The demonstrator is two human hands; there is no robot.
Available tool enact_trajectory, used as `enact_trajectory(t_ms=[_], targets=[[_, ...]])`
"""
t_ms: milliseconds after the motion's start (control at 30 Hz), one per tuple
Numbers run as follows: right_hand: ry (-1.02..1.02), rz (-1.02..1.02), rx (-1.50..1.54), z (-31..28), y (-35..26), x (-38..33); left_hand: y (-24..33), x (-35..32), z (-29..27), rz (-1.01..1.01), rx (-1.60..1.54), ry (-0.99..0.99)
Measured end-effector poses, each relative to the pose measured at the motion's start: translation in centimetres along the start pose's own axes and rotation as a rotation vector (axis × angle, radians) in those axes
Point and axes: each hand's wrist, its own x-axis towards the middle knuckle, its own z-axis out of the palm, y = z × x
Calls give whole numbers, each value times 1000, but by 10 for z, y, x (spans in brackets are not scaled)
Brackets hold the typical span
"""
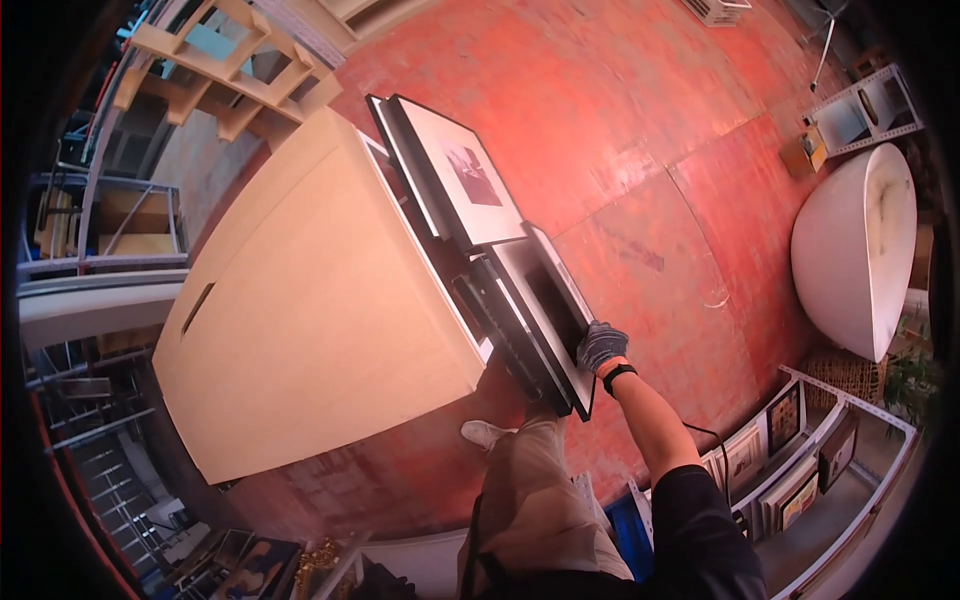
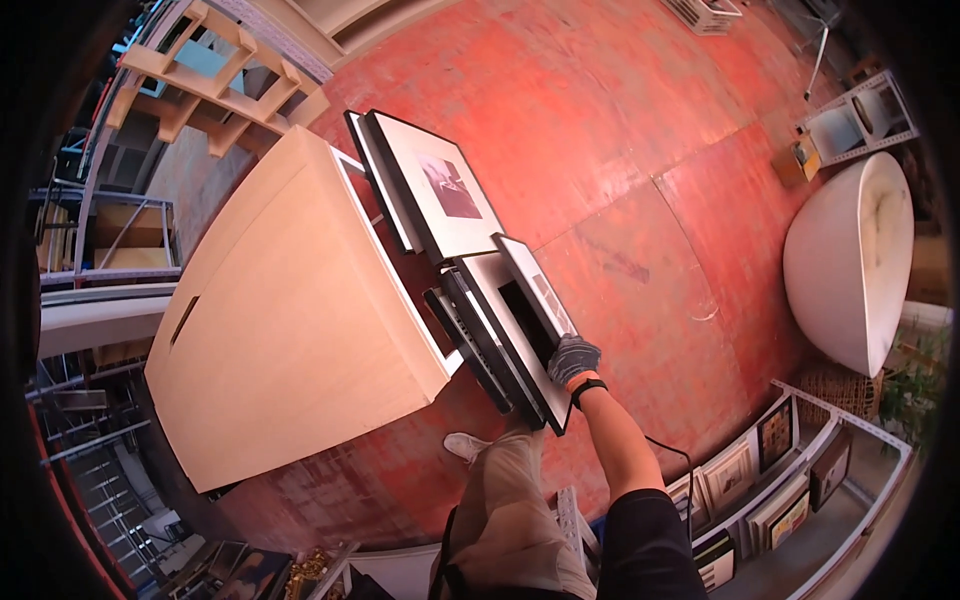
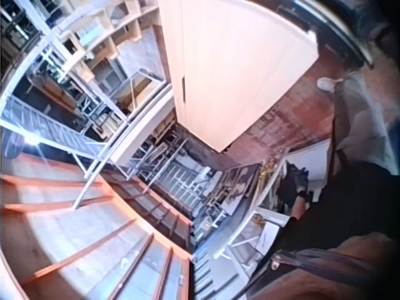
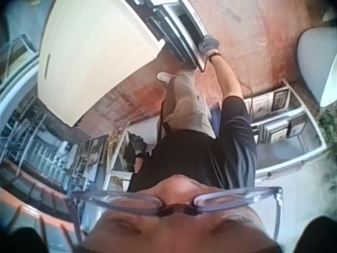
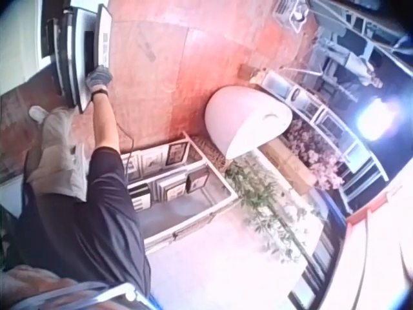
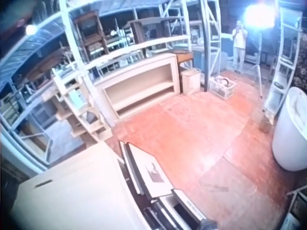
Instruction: Cleaning the glass and edges of various picture frames with a cloth.
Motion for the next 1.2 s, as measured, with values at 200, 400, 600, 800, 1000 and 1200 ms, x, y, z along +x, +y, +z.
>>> enact_trajectory(t_ms=[200, 400, 600, 800, 1000, 1200], targets=[[-35, -207, 111, 4, -2, -2, 63, -76, 35, -222, -289, -320], [-328, -354, -82, 23, -7, -12, 251, -204, 67, -482, -466, -483], [-389, -934, -1048, -9, 44, -22, 376, -217, 86, -1075, -780, -770], [-731, -914, -1390, -74, 21, -55, 490, -185, 175, -1633, -1092, -778], [-514, -1326, -1675, -88, -134, -68, 534, -147, 172, -2496, -1231, -480], [-366, -1789, -1706, -56, -262, -152, 518, -149, 137, -2776, -1393, -270]])
